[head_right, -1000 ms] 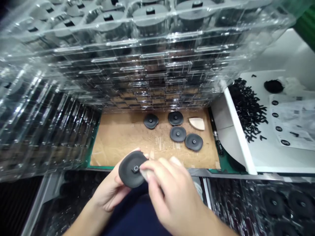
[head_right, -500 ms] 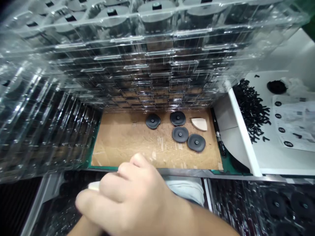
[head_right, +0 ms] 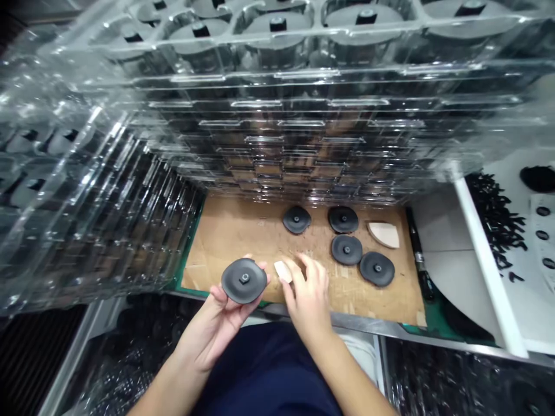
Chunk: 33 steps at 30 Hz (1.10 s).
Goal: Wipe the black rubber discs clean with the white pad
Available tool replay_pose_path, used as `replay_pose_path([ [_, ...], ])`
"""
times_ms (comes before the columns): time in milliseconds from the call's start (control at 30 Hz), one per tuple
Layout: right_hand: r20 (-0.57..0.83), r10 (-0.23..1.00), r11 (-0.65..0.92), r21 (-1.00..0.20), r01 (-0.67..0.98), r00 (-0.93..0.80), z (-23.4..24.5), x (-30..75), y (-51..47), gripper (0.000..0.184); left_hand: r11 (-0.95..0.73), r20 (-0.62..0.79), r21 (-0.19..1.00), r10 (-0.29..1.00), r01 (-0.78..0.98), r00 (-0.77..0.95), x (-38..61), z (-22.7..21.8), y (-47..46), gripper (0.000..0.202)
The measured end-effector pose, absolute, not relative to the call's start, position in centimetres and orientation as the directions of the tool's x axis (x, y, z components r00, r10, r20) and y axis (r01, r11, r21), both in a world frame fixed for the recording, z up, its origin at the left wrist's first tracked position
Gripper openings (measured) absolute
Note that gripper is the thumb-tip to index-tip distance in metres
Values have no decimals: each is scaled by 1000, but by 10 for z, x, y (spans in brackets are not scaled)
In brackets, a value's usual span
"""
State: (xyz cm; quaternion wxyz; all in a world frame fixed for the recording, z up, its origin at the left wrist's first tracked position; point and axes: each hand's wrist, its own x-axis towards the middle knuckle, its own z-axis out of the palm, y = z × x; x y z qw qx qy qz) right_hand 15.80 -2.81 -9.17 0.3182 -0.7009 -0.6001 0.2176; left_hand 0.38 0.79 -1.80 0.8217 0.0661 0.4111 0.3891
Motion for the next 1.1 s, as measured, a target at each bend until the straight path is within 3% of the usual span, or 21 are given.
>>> replay_pose_path([
  [133,96,976,-83,-662,745,194,-99,154,-32,37,657,-619,445,717,-608,320,-1,-20,12,76],
  [300,100,980,-52,-696,716,169,-98,170,-2,25,618,-610,485,746,-618,267,-4,-24,13,65],
  [467,128,982,16,-795,607,142,-33,158,17,28,600,-602,516,762,-611,239,0,-21,13,65],
  [567,208,978,192,-863,467,-18,13,141,12,21,625,-610,522,749,-581,257,3,-16,13,60],
  [700,24,960,143,-898,416,-279,39,135,10,19,636,-628,540,741,-551,240,6,-10,12,54],
  [733,12,961,135,-892,431,-276,40,135,11,18,630,-615,549,750,-549,246,7,-9,11,55],
  [833,197,977,212,-858,467,-81,37,134,11,23,636,-562,562,763,-530,320,9,-5,11,54],
  [900,258,964,257,-869,422,-56,37,134,7,26,633,-553,572,767,-522,325,8,-4,11,56],
  [1000,120,972,185,-922,341,-203,39,138,3,19,631,-602,591,760,-502,246,9,-3,12,59],
  [1100,138,985,168,-898,406,-103,39,141,3,20,647,-599,592,752,-480,275,13,-3,10,65],
])
